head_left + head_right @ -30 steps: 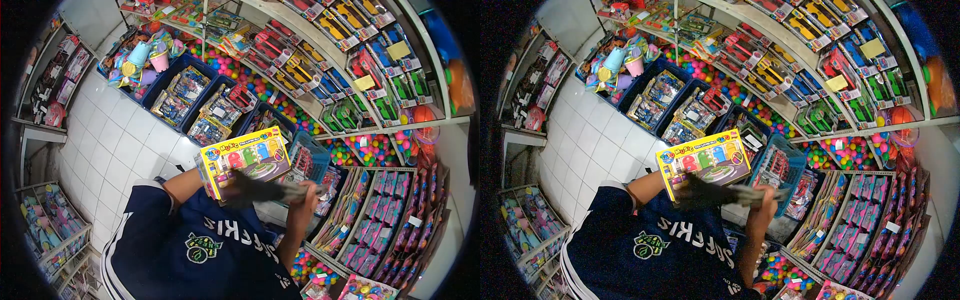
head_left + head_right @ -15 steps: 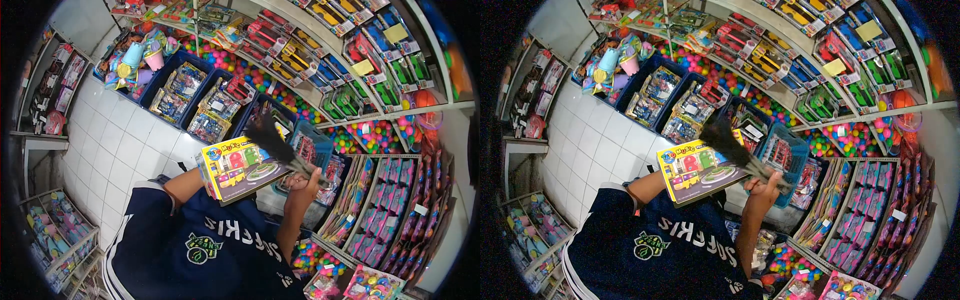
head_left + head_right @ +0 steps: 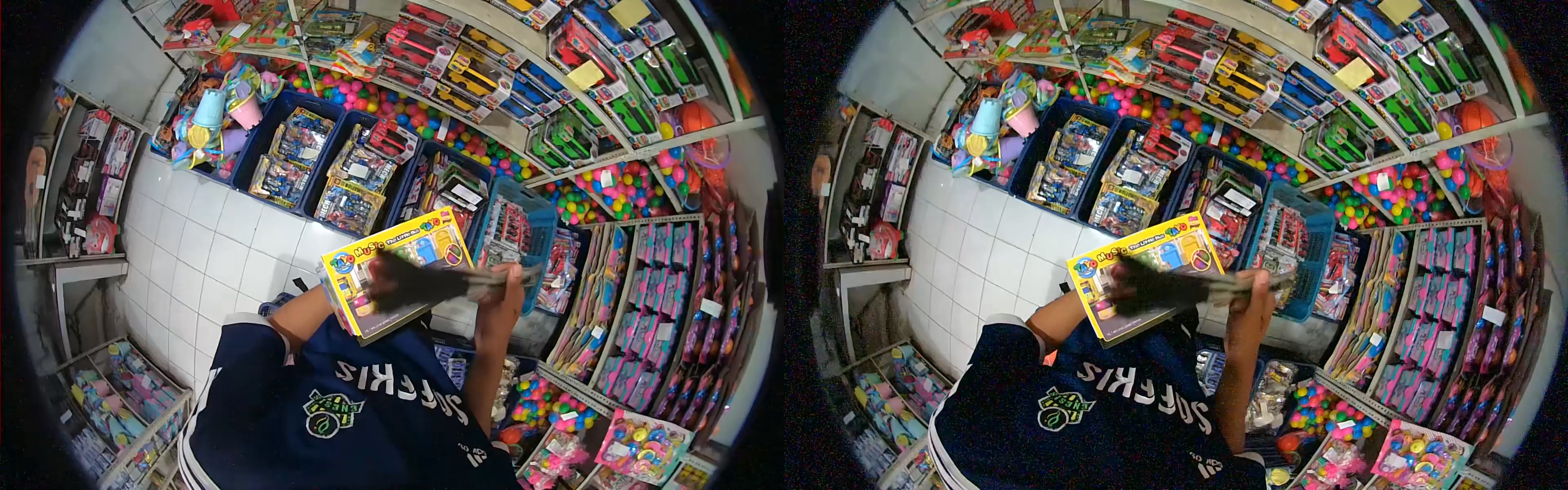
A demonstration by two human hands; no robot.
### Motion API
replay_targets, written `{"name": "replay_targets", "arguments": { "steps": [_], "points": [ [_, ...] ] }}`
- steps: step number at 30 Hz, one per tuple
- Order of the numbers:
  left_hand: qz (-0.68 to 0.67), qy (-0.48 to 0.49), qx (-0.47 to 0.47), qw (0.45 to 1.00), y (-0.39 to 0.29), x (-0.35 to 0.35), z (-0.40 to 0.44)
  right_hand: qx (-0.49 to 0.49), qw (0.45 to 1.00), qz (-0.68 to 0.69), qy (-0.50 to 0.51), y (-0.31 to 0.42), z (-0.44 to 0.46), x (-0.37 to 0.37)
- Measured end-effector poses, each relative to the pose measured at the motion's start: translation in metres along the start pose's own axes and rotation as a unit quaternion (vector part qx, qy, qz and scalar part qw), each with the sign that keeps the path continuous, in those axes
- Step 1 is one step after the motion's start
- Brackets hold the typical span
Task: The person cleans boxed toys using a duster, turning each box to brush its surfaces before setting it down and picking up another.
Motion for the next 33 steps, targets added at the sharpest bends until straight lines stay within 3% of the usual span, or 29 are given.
{"name": "replay_targets", "arguments": {
  "steps": [3, 10, 14, 16, 17, 18, 20, 26, 28, 33],
  "points": [
    [0.003, -0.001, 0.003, 1.0, -0.002, -0.004, -0.004, 0.013, 0.992, 0.103, -0.072, -0.001, 0.012, -0.009],
    [0.007, -0.006, 0.002, 1.0, -0.003, -0.014, -0.013, 0.014, 0.996, -0.006, -0.093, 0.015, 0.006, -0.008],
    [0.015, 0.001, 0.003, 1.0, -0.003, -0.011, -0.01, -0.159, 0.959, -0.228, 0.049, 0.036, -0.017, 0.023],
    [0.017, 0.006, 0.001, 1.0, -0.001, -0.009, -0.008, -0.096, 0.984, -0.13, 0.076, 0.032, -0.011, 0.028],
    [0.02, 0.007, 0.0, 1.0, 0.0, -0.009, -0.008, -0.162, 0.967, -0.194, -0.008, 0.031, -0.002, 0.017],
    [0.022, 0.01, -0.002, 1.0, 0.001, -0.008, -0.007, -0.166, 0.967, -0.193, -0.01, 0.03, 0.003, 0.014],
    [0.021, 0.008, 0.0, 1.0, 0.002, -0.01, -0.008, -0.059, 0.997, -0.058, -0.01, 0.02, 0.018, -0.001],
    [0.03, 0.023, -0.013, 0.999, 0.004, -0.001, -0.001, -0.048, 0.993, -0.065, 0.081, 0.007, 0.012, -0.002],
    [0.033, 0.028, -0.018, 0.999, 0.007, 0.003, 0.003, -0.061, 0.992, 0.109, 0.017, 0.008, 0.018, -0.022],
    [0.038, 0.04, -0.03, 0.998, 0.012, 0.011, 0.009, 0.003, 0.997, 0.07, -0.014, 0.002, 0.008, -0.037]
  ]
}}
Point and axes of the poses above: each hand's wrist, its own z-axis towards the middle knuckle, its own x-axis out of the palm, y = z × x, the point moved 8 cm from there along z, towards the middle knuckle, and after that the axes turned 15 degrees about x, right-handed, at the moved point
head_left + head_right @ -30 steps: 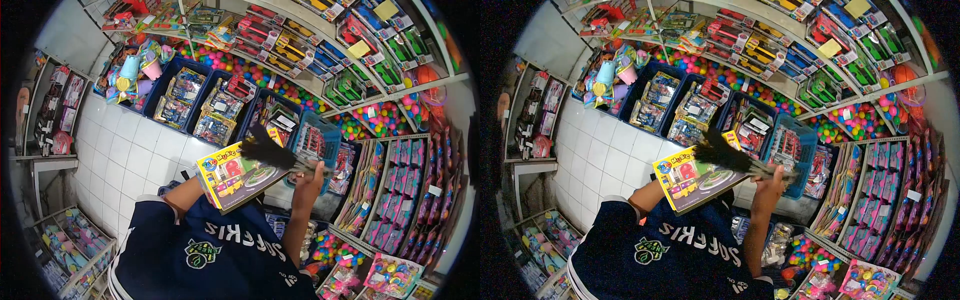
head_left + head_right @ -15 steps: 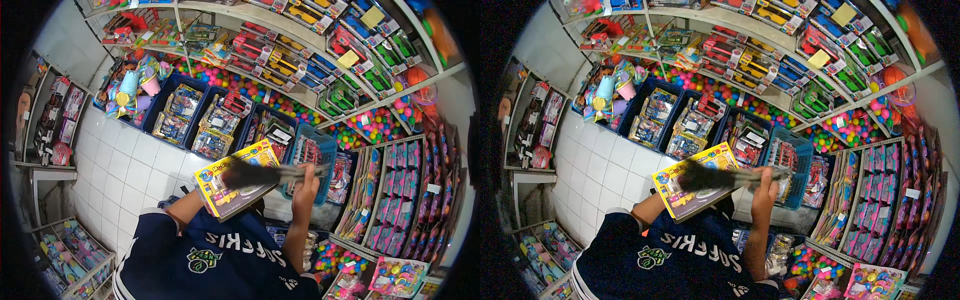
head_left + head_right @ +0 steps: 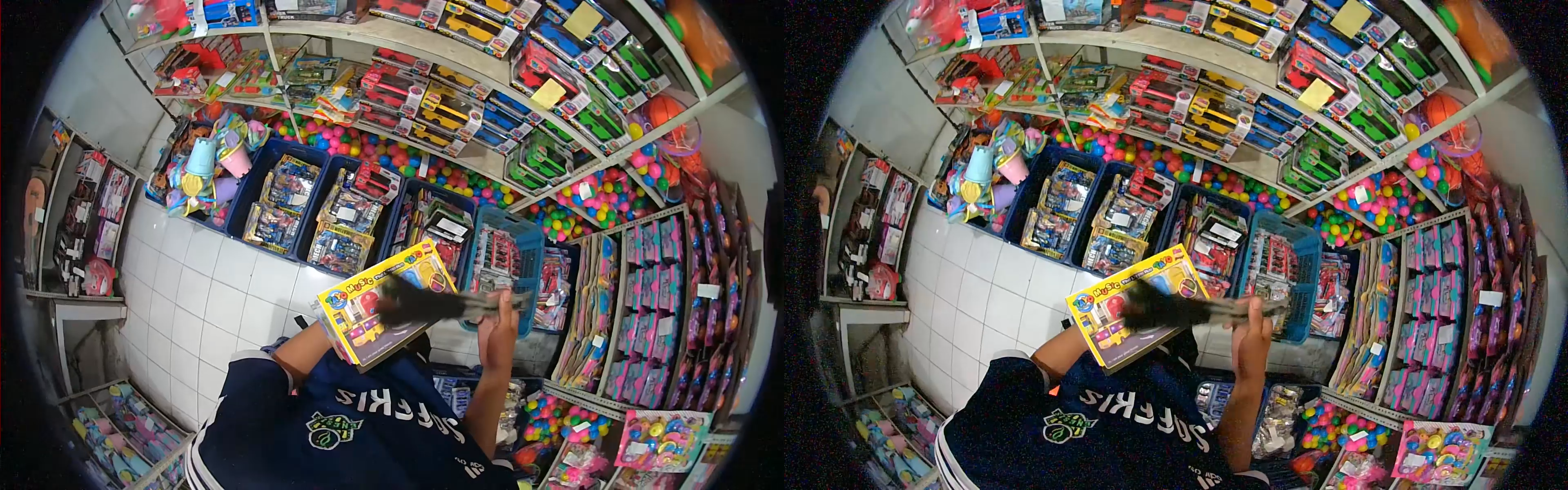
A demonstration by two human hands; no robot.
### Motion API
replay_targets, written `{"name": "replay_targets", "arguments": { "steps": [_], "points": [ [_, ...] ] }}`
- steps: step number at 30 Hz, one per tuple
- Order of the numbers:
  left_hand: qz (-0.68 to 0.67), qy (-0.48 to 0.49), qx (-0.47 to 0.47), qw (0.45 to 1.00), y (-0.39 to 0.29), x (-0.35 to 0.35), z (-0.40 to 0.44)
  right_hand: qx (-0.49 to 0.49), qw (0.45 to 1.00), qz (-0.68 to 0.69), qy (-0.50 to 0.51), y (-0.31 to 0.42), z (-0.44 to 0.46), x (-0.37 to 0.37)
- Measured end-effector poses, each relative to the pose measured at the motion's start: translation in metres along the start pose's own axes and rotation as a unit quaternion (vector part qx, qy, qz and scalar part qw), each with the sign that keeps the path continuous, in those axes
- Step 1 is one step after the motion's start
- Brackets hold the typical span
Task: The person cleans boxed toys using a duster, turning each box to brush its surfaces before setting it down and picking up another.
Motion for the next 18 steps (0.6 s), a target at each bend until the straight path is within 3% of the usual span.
{"name": "replay_targets", "arguments": {
  "steps": [3, 5, 9, 14, 18],
  "points": [
    [0.004, 0.004, -0.009, 1.0, 0.003, 0.001, 0.003, 0.002, 0.999, 0.011, 0.041, -0.015, 0.012, -0.01],
    [0.011, 0.004, -0.011, 1.0, 0.003, -0.001, 0.003, -0.02, 0.991, 0.135, -0.009, -0.027, 0.028, -0.031],
    [0.022, 0.002, -0.018, 1.0, 0.006, -0.008, -0.003, -0.004, 0.99, 0.125, -0.065, -0.04, 0.026, -0.025],
    [0.036, 0.002, -0.037, 0.999, 0.006, -0.018, -0.016, 0.011, 0.985, 0.166, 0.054, -0.044, 0.052, -0.009],
    [0.076, 0.035, -0.048, 0.995, -0.004, 0.015, 0.01, 0.035, 0.988, 0.096, 0.119, -0.016, 0.061, 0.022]
  ]
}}
Point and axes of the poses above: each hand's wrist, its own z-axis towards the middle knuckle, its own x-axis out of the palm, y = z × x, the point moved 8 cm from there along z, towards the middle knuckle, and after that the axes turned 15 degrees about x, right-handed, at the moved point
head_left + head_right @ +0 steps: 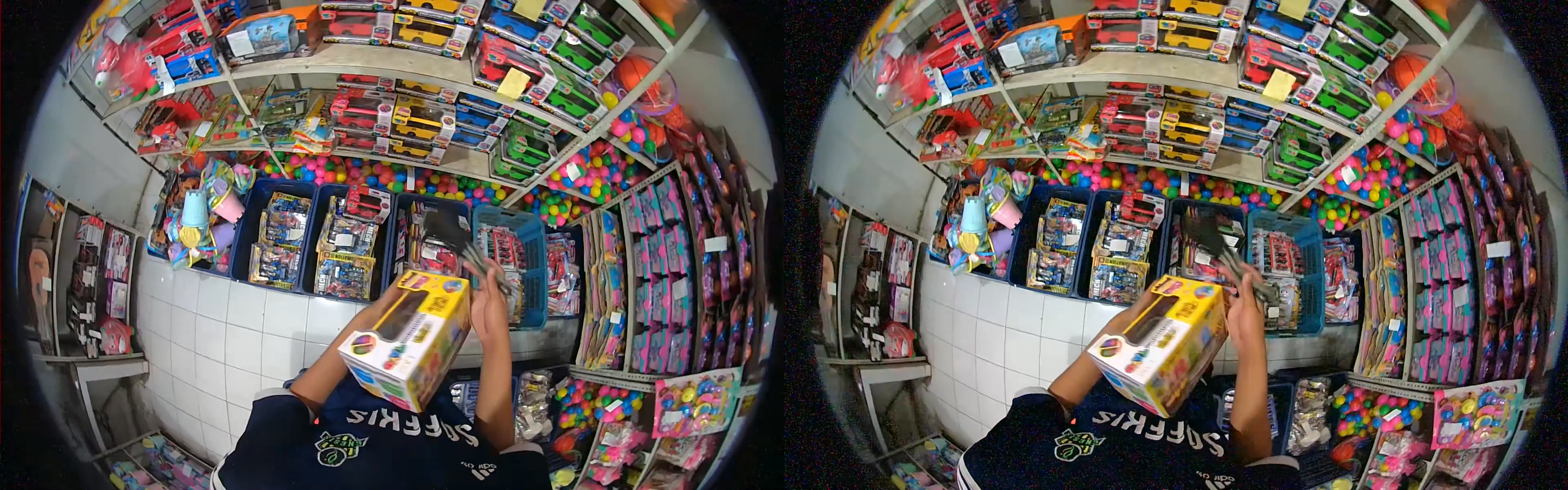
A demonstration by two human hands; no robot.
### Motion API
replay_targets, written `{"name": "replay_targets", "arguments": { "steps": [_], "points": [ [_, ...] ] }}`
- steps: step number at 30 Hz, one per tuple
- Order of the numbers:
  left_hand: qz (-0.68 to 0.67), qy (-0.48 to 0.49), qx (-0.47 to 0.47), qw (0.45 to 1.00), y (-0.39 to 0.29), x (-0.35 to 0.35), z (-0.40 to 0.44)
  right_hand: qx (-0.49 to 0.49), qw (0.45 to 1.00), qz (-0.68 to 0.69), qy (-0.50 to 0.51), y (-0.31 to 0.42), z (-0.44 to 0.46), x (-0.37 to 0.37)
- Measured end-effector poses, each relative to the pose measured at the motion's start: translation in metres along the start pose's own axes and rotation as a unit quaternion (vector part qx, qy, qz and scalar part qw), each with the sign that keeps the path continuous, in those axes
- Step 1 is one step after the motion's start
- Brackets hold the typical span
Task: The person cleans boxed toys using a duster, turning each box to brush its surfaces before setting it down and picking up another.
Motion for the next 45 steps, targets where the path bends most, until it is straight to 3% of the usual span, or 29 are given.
{"name": "replay_targets", "arguments": {
  "steps": [3, 4, 6, 10, 11, 13, 15, 17, 19, 21, 22, 23, 25, 27, 30, 32, 36, 39, 41, 42, 45],
  "points": [
    [-0.051, 0.047, -0.06, 0.996, 0.018, 0.003, 0.026, 0.008, 0.998, -0.065, 0.013, 0.008, 0.009, 0.007],
    [-0.063, 0.07, -0.095, 0.991, 0.018, 0.008, 0.028, 0.055, 0.996, -0.075, 0.021, 0.004, 0.01, 0.011],
    [0.015, -0.033, -0.171, 0.985, 0.009, 0.002, 0.029, 0.099, 0.992, -0.076, 0.02, -0.003, 0.014, 0.016],
    [0.065, 0.018, -0.233, 0.97, 0.009, -0.03, 0.034, 0.085, 0.992, -0.071, 0.061, -0.006, 0.021, 0.037],
    [0.16, 0.006, -0.164, 0.973, 0.002, -0.047, 0.041, 0.062, 0.992, -0.075, 0.082, -0.004, 0.022, 0.045],
    [0.353, -0.067, -0.082, 0.929, -0.054, -0.044, 0.036, 0.11, 0.988, -0.037, 0.098, -0.022, 0.031, 0.043],
    [0.479, -0.091, -0.064, 0.871, -0.112, -0.053, 0.029, 0.114, 0.987, -0.009, 0.113, -0.039, 0.042, 0.042],
    [0.527, -0.181, 0.047, 0.829, -0.173, -0.055, 0.009, 0.097, 0.985, -0.015, 0.143, -0.04, 0.044, 0.049],
    [0.586, -0.179, 0.249, 0.75, -0.248, 0.005, -0.013, 0.073, 0.988, -0.037, 0.133, -0.041, 0.05, 0.045],
    [0.52, -0.093, 0.362, 0.768, -0.299, 0.102, -0.039, 0.077, 0.991, -0.029, 0.102, -0.028, 0.033, 0.061],
    [0.416, -0.063, 0.446, 0.79, -0.307, 0.131, -0.051, 0.09, 0.989, -0.022, 0.115, -0.025, 0.028, 0.068],
    [0.377, 0.007, 0.554, 0.742, -0.315, 0.178, -0.073, 0.107, 0.986, -0.015, 0.128, -0.025, 0.025, 0.072],
    [0.287, 0.035, 0.503, 0.814, -0.315, 0.229, -0.096, 0.09, 0.986, 0.0, 0.139, -0.028, 0.036, 0.072],
    [0.266, -0.043, 0.407, 0.873, -0.307, 0.237, -0.105, 0.09, 0.987, -0.01, 0.13, -0.031, 0.044, 0.069],
    [0.32, 0.256, 0.263, 0.873, -0.278, 0.261, -0.071, 0.069, 0.988, -0.02, 0.136, -0.024, 0.039, 0.073],
    [0.33, 0.351, 0.206, 0.852, -0.258, 0.261, -0.073, 0.104, 0.986, 0.004, 0.132, -0.022, 0.031, 0.073],
    [0.363, 0.287, 0.479, 0.746, -0.275, 0.248, -0.099, 0.043, 0.993, -0.026, 0.107, -0.021, 0.038, 0.051],
    [0.342, 0.292, 0.482, 0.752, -0.319, 0.292, -0.103, 0.053, 0.992, 0.002, 0.114, -0.013, 0.024, 0.057],
    [0.4, 0.056, 0.248, 0.88, -0.327, 0.3, -0.08, 0.075, 0.991, 0.012, 0.112, -0.013, 0.021, 0.054],
    [0.411, -0.066, 0.116, 0.902, -0.323, 0.297, -0.083, 0.054, 0.993, -0.007, 0.109, -0.013, 0.023, 0.052],
    [0.443, 0.062, 0.167, 0.879, -0.321, 0.304, -0.079, 0.061, 0.992, -0.009, 0.112, -0.015, 0.023, 0.05]
  ]
}}
Point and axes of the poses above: each hand's wrist, its own z-axis towards the middle knuckle, its own x-axis out of the palm, y = z × x, the point moved 8 cm from there along z, towards the middle knuckle, and after that the axes turned 15 degrees about x, right-handed, at the moved point
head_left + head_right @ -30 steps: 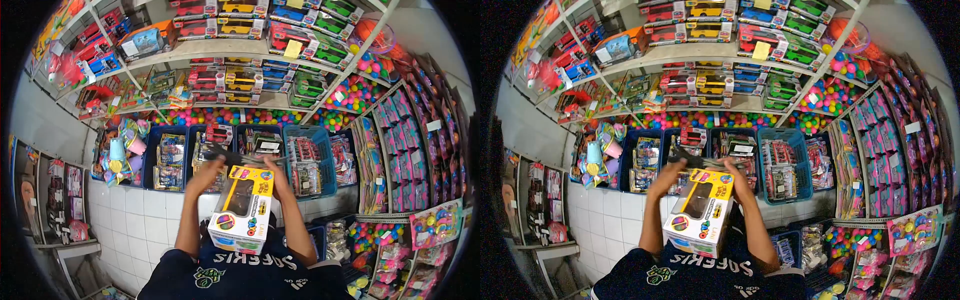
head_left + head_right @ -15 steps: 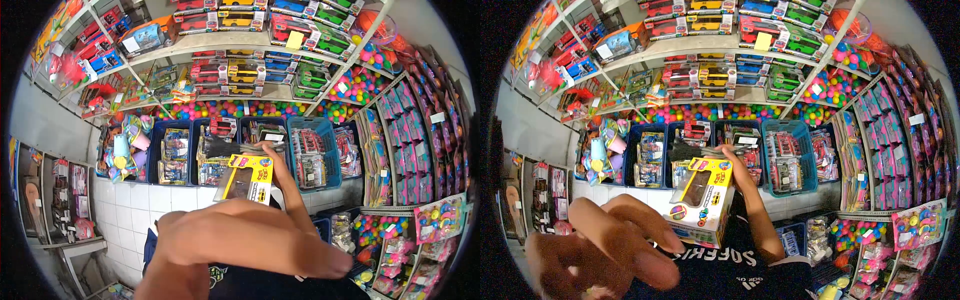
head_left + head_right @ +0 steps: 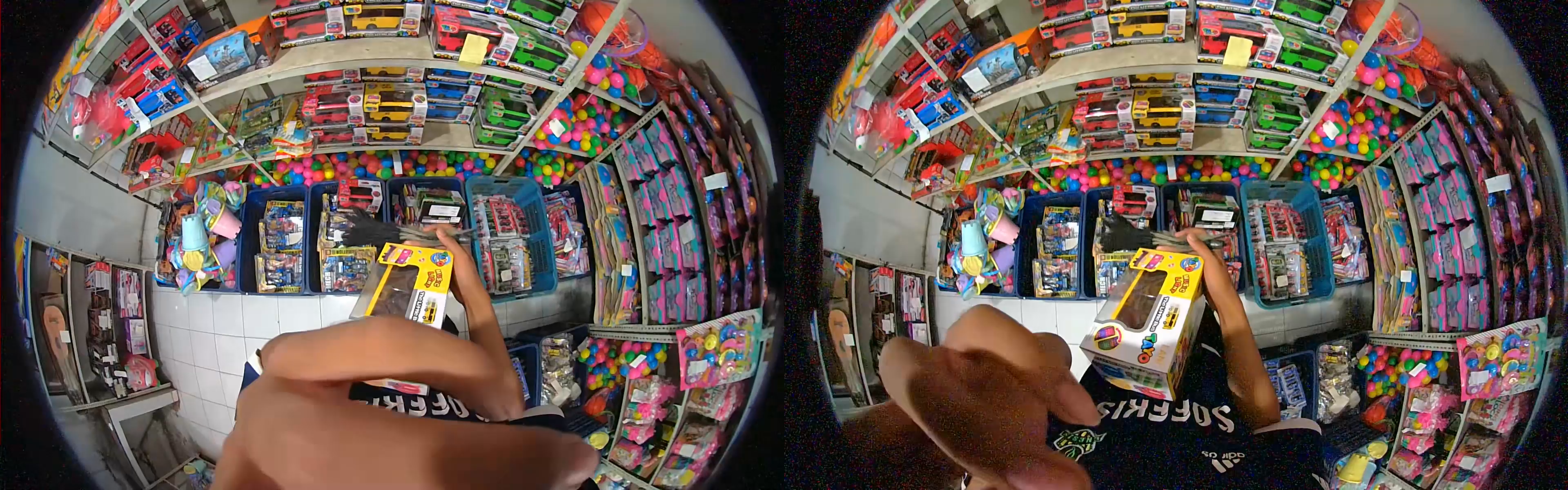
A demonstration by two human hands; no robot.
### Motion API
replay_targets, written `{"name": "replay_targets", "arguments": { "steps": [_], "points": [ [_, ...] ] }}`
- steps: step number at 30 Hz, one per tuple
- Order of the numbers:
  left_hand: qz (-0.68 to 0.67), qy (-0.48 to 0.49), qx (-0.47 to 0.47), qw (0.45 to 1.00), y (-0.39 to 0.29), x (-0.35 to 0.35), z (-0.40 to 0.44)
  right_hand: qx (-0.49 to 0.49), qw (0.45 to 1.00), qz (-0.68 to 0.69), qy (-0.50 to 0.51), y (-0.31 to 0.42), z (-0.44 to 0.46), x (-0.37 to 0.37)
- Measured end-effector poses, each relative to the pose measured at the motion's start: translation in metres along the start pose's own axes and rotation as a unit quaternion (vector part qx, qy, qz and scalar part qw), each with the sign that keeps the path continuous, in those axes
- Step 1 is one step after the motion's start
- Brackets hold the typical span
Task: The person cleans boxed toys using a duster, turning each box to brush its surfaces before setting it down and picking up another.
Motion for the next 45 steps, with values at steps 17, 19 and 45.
{"name": "replay_targets", "arguments": {
  "steps": [17, 19, 45],
  "points": [
    [0.003, 0.101, 0.085, 0.991, 0.019, -0.004, -0.016, -0.02, 0.999, -0.019, -0.018, -0.001, -0.004, -0.006],
    [0.003, 0.102, 0.076, 0.992, 0.016, -0.007, -0.02, -0.029, 0.999, -0.02, -0.02, 0.0, -0.006, -0.006],
    [-0.053, 0.24, 0.109, 0.963, 0.053, 0.031, 0.009, 0.029, 0.998, 0.055, -0.025, -0.017, -0.003, -0.016]
  ]
}}
Point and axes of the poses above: each hand's wrist, its own z-axis towards the middle knuckle, its own x-axis out of the palm, y = z × x, the point moved 8 cm from there along z, towards the middle knuckle, and after that the axes turned 15 degrees about x, right-handed, at the moved point
